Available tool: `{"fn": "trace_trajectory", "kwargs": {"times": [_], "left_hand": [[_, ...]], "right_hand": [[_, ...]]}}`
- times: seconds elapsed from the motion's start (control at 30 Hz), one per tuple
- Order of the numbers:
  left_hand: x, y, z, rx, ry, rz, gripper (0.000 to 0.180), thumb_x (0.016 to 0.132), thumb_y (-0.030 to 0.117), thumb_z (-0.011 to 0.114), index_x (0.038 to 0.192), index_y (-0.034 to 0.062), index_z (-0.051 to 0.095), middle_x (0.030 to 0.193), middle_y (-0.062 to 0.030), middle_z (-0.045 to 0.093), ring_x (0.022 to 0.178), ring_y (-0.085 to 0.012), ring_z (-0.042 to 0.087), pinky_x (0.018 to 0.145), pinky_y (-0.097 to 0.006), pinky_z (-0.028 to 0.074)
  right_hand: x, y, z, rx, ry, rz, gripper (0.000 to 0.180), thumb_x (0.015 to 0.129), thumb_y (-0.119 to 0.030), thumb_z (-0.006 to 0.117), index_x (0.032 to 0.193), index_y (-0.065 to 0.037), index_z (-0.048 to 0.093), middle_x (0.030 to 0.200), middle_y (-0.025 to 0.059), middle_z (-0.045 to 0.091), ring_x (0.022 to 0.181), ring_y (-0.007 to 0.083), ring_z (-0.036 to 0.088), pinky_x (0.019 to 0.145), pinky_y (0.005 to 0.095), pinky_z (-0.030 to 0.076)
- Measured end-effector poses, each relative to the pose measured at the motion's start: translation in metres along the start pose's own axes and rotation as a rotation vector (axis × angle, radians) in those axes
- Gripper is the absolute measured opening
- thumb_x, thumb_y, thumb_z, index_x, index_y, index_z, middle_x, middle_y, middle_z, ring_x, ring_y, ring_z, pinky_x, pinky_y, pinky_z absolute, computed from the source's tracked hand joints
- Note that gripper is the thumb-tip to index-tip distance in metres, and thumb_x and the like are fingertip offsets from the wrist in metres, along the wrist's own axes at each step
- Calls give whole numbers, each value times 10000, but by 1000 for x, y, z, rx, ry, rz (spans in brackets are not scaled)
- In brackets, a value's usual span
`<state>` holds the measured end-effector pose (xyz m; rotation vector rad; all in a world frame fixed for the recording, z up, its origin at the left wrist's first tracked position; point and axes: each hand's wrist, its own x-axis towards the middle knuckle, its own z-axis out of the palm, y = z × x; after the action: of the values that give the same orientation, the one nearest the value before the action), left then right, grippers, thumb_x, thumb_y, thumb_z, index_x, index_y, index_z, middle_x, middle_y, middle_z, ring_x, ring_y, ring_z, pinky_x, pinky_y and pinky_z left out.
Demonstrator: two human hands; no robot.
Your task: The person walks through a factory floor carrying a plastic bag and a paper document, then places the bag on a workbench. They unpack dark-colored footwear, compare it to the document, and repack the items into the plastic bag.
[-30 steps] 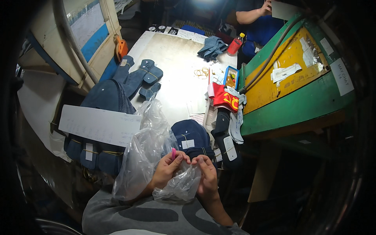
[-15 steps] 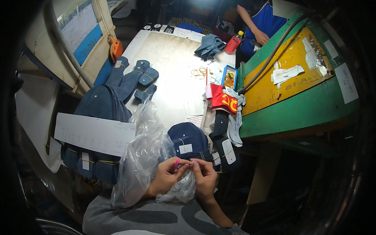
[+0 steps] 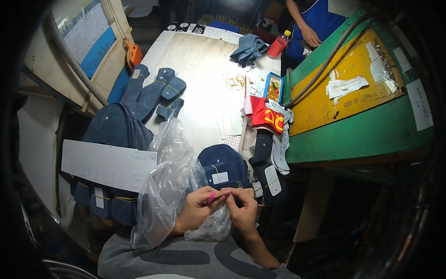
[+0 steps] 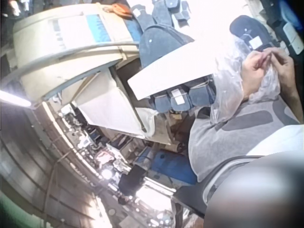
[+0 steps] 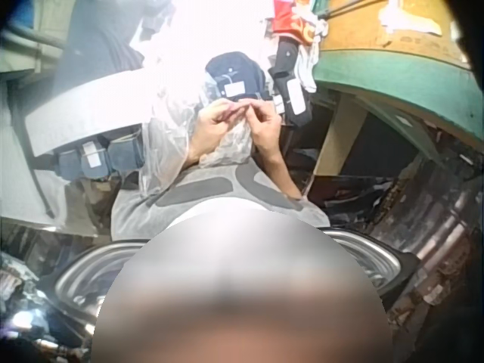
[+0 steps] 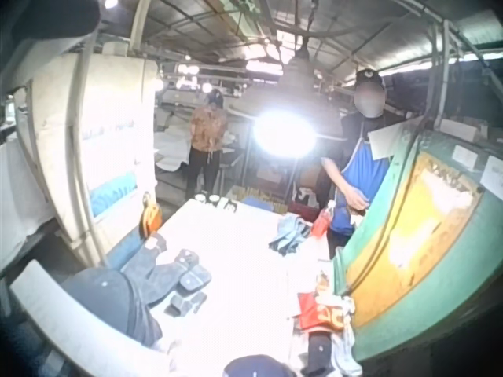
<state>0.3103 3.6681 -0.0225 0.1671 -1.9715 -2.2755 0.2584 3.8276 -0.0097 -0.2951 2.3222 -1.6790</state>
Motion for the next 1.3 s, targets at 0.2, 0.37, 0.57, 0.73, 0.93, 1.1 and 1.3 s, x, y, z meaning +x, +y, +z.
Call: {"fn": "trace_trajectory", "kwargs": {"times": [0.2, 0.37, 0.57, 0.73, 0.93, 1.1, 1.3], "left_hand": [[3, 2, 2, 49, 42, -41, 197, 938, 58, 755, 1128, 8, 752, 848, -19, 657, 674, -59, 513, 585, -235, 412], [2, 8, 7, -50, 172, -216, 134, 942, 79, 773, 1005, -13, 698, 813, 70, 614, 639, 24, 409, 541, -180, 334], [0, 1, 7, -44, 127, -132, 163, 920, 117, 805, 993, 13, 704, 756, 70, 605, 640, 22, 412, 532, -190, 333], [-4, -7, 9, 26, 183, 83, 249, 916, 182, 803, 1068, 11, 706, 803, -65, 668, 632, -105, 537, 573, -268, 438], [-6, -12, 8, 99, 196, 164, 262, 896, 180, 803, 1074, 15, 704, 828, -100, 657, 663, -168, 581, 604, -298, 464], [-6, -16, 10, 84, 163, 110, 292, 904, 171, 797, 1115, -7, 701, 871, -108, 688, 717, -137, 614, 623, -288, 472], [-3, -21, 17, -306, 203, 65, 275, 949, 152, 765, 1168, 0, 696, 970, -72, 740, 860, -85, 639, 737, -248, 504]], "right_hand": [[7, -5, -5, -135, -49, -50, 162, 889, -23, 716, 1031, -53, 786, 954, 37, 754, 905, 180, 559, 875, 313, 411], [7, -11, -5, -170, -75, -87, 176, 879, -17, 718, 1030, -64, 793, 956, 47, 752, 903, 187, 564, 864, 316, 421], [4, -11, -9, -110, -80, -23, 164, 907, -27, 708, 1050, -26, 788, 932, 72, 732, 917, 187, 579, 859, 313, 437], [0, -4, 1, 191, -1, 97, 171, 983, -16, 655, 1120, 45, 737, 1012, 67, 690, 929, 119, 629, 864, 263, 484], [2, 0, 1, 228, 33, 112, 120, 984, -29, 694, 1089, 27, 683, 988, 55, 706, 897, 82, 649, 821, 219, 505], [-1, 1, -1, 156, 13, 77, 105, 991, -30, 680, 1077, 31, 686, 973, 50, 705, 895, 94, 651, 837, 229, 501], [3, -27, -16, -100, -211, -144, 196, 1016, -59, 606, 1160, 41, 693, 1127, 104, 660, 1059, 181, 625, 940, 305, 474]]}}
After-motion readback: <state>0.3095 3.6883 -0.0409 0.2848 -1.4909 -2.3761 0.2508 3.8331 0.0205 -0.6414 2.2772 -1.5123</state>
